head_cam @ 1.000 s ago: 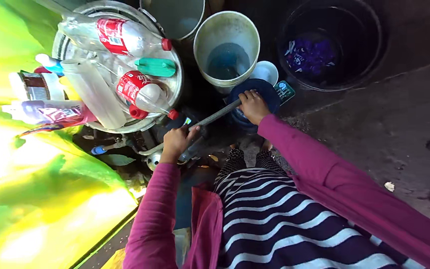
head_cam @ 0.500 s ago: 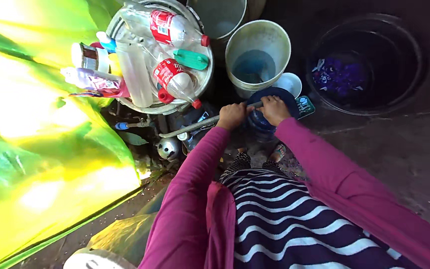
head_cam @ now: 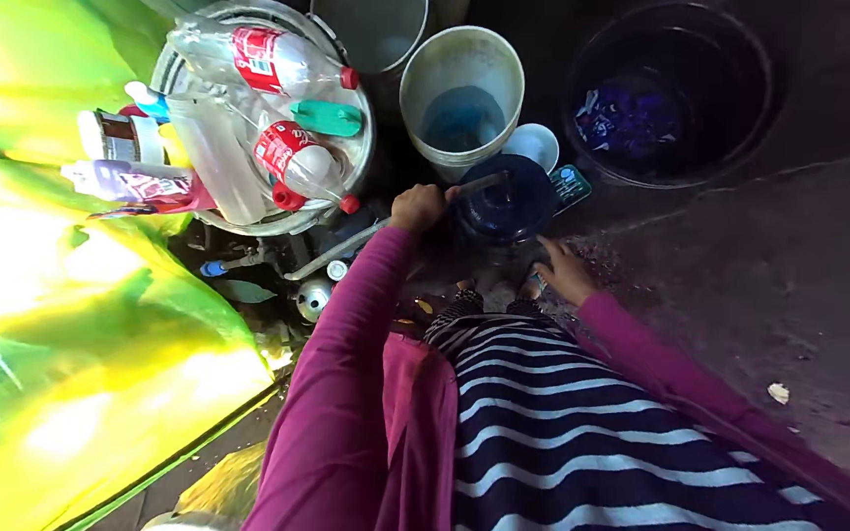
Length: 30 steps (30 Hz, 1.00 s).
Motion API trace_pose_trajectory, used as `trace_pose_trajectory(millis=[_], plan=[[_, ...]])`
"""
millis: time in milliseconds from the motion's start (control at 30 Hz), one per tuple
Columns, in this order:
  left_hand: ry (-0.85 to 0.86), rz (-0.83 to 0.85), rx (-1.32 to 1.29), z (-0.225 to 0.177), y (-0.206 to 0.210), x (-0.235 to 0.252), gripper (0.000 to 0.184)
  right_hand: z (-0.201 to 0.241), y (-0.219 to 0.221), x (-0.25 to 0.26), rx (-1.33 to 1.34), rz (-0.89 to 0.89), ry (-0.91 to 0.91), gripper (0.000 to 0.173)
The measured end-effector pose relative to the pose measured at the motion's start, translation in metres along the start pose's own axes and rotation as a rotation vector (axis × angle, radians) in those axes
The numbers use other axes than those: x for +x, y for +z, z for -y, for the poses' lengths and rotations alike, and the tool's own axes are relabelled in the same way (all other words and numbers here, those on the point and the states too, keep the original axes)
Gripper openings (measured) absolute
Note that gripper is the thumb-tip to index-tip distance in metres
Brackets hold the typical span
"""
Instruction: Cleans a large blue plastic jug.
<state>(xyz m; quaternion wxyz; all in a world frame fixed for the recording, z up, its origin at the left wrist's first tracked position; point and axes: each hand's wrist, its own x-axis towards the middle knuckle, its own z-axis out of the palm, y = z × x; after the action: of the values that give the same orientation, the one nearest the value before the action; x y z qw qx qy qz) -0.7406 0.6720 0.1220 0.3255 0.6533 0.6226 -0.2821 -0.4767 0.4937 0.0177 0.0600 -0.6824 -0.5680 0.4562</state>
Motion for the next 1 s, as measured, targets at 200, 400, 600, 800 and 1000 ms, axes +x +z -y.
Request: trace_pose_trajectory(millis=[200, 400, 600, 800, 1000], plan=[[0.0, -0.005, 0.032, 0.001, -0.002, -0.001, 0.08, -0.131, 0.02, -0.054, -0.208, 0.482, 0.446, 0.053], [0.004, -0.002, 0.029, 0.002, 0.0, -0.002, 0.082, -0.245, 0.054, -0.058, -0.201, 0.584, 0.491, 0.047], [0.008, -0.005, 0.022, 0.003, 0.0, -0.003, 0.081, -0.148, 0.016, -0.053, 0.093, 0.342, 0.531, 0.041], [0.011, 0.003, 0.025, 0.004, 0.0, -0.001, 0.081, -0.114, 0.013, -0.038, 0.05, 0.359, 0.538, 0.034], [0.017, 0.013, -0.006, 0.004, -0.001, -0.003, 0.081, -0.11, 0.006, -0.038, -0.136, 0.364, 0.513, 0.047]])
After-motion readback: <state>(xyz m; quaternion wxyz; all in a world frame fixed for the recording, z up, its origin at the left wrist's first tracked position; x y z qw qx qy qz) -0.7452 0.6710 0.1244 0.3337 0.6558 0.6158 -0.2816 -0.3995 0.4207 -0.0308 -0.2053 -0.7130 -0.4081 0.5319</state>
